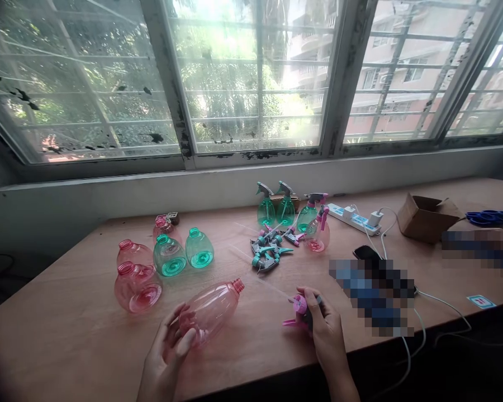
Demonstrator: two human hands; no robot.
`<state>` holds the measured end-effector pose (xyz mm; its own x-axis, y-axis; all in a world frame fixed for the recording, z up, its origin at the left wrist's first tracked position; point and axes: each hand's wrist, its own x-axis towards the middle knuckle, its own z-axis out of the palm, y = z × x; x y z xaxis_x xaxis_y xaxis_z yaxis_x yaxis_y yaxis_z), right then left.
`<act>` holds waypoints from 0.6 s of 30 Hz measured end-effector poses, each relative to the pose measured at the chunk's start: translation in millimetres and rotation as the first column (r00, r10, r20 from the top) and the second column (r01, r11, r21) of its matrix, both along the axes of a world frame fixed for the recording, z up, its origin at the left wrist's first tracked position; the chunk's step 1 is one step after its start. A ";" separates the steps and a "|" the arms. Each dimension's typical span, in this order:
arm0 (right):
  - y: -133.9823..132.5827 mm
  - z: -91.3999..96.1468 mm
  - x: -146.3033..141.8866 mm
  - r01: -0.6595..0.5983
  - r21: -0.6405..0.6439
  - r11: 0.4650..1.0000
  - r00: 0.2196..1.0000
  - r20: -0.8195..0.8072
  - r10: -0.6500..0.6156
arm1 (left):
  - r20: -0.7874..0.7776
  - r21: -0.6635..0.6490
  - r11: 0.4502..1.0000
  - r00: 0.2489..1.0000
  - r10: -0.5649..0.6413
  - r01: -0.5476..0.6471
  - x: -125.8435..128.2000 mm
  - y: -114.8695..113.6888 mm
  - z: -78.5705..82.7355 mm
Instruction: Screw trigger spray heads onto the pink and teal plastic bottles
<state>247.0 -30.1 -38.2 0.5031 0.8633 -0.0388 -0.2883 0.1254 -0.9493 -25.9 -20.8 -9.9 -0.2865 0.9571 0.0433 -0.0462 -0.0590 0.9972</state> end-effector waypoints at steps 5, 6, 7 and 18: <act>-1.7 3.1 -2.3 -0.054 -0.002 0.999 0.998 0.033 0.054 | 0.044 -0.007 1.000 0.999 0.003 -0.003 -4.9 -1.0 3.6; -2.8 4.2 -2.9 -0.076 -0.002 0.997 0.997 0.029 0.076 | 0.040 -0.014 1.000 0.999 -0.006 0.007 -5.8 -2.1 4.7; -3.9 4.9 -3.4 -0.098 -0.003 0.995 0.995 0.019 0.098 | 0.032 -0.026 0.999 0.999 -0.026 0.027 -6.5 -3.2 5.7; -7.0 6.3 -0.6 -0.324 -0.039 0.945 0.912 0.252 0.323 | 0.117 -0.030 0.989 0.983 -0.139 0.144 31.5 8.7 2.7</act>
<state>246.4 -37.1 -31.9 0.1892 0.9803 0.0561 -0.0652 0.0696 -0.9954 5.6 -12.1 -7.1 -0.1489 0.9887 -0.0188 -0.1649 -0.0060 0.9863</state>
